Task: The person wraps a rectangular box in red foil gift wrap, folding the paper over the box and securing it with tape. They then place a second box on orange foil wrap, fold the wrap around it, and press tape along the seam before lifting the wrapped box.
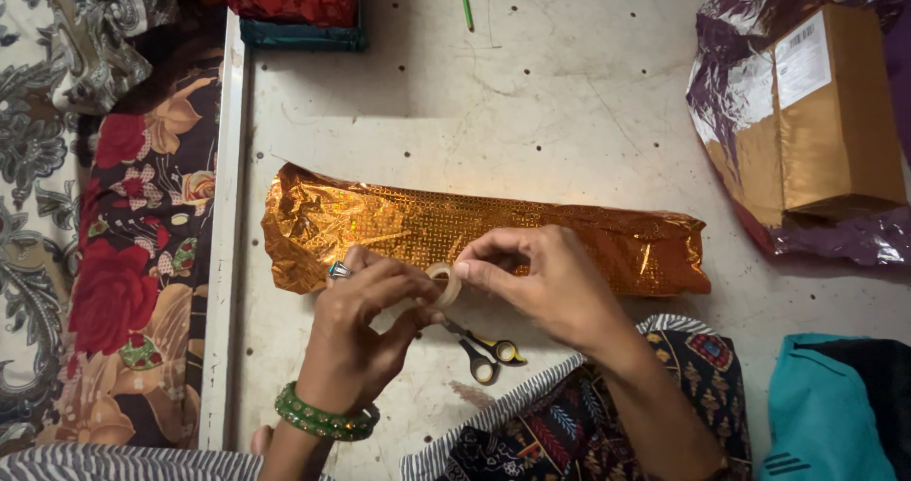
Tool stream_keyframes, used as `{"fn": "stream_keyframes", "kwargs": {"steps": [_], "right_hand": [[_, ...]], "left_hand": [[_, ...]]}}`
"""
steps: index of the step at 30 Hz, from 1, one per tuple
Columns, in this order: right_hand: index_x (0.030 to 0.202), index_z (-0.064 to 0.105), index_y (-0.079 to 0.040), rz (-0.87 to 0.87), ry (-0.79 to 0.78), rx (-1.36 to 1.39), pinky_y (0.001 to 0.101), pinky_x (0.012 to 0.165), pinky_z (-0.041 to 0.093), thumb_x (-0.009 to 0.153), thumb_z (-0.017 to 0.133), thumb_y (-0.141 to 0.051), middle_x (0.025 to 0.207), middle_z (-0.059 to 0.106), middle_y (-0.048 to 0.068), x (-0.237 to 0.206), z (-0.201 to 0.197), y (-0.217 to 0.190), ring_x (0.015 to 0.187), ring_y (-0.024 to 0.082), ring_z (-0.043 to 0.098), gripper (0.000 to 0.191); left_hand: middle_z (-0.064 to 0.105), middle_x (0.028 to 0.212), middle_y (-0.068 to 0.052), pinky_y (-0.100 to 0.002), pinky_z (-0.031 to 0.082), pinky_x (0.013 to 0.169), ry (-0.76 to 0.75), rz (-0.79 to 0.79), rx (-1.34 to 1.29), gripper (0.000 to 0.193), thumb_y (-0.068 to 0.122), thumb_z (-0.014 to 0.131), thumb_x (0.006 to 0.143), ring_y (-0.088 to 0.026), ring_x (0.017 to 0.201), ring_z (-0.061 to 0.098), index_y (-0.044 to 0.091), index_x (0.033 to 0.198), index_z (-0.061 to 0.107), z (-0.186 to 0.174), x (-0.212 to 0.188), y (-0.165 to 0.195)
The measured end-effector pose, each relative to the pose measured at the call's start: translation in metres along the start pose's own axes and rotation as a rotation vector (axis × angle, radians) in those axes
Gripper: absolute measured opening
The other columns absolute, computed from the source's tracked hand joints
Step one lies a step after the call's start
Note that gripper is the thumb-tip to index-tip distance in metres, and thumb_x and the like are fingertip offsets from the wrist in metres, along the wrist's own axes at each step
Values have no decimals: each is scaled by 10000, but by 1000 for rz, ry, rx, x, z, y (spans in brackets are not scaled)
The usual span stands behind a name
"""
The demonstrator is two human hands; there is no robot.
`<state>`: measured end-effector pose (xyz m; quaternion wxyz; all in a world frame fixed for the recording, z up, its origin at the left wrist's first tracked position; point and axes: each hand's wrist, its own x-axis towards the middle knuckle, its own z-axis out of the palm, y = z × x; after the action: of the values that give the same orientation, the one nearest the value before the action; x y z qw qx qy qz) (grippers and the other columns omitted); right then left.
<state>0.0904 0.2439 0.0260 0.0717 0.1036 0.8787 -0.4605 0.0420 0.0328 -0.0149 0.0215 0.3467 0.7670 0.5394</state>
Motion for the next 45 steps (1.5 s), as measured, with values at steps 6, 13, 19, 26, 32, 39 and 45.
{"fn": "stream_keyframes", "kwargs": {"steps": [6,13,19,26,32,39,45], "right_hand": [[964,751,-60,-53,-24,-31,290,602,540,921,685,-270,809,760,8,-1,5,4,669,89,643,224],[977,699,-16,-175,25,116,262,646,563,976,655,-280,834,707,25,-20,11,4,737,94,655,268],[1012,688,2,-319,157,116,262,732,585,984,664,-258,906,695,42,-24,16,-6,821,109,696,262],[1009,739,-36,-280,227,13,278,696,607,925,710,-224,914,728,43,-30,19,-15,808,134,735,208],[1135,760,-75,-388,254,-34,303,789,637,928,692,-161,1047,763,81,-34,34,-7,919,172,760,234],[1174,741,-81,-149,362,78,248,706,650,883,652,-8,982,776,56,-38,54,5,803,123,770,313],[1131,751,-73,-87,346,56,248,649,612,857,645,25,948,783,52,-42,52,14,756,109,771,310]], "left_hand": [[758,867,-4,-403,402,762,-9,-19,126,164,128,858,726,-201,790,669,76,829,741,1,-1,0],[737,821,-3,-420,377,753,13,-56,214,202,182,857,763,-161,732,654,87,867,713,-3,0,-1],[688,765,-20,-291,489,663,85,-206,-18,370,166,833,774,-133,693,616,59,1089,670,-3,5,8],[713,848,23,-393,358,804,139,-53,192,187,184,795,823,-139,716,600,131,996,746,-5,3,13],[693,815,41,-420,299,777,150,-58,351,118,231,787,811,-141,751,603,190,918,759,-9,-3,-2],[727,864,32,-466,350,846,220,-344,653,81,246,766,867,-218,854,645,182,906,735,-15,-46,-42],[727,946,-68,-514,380,876,81,-745,907,108,254,712,896,-310,893,657,226,995,746,7,-71,-81]]}}
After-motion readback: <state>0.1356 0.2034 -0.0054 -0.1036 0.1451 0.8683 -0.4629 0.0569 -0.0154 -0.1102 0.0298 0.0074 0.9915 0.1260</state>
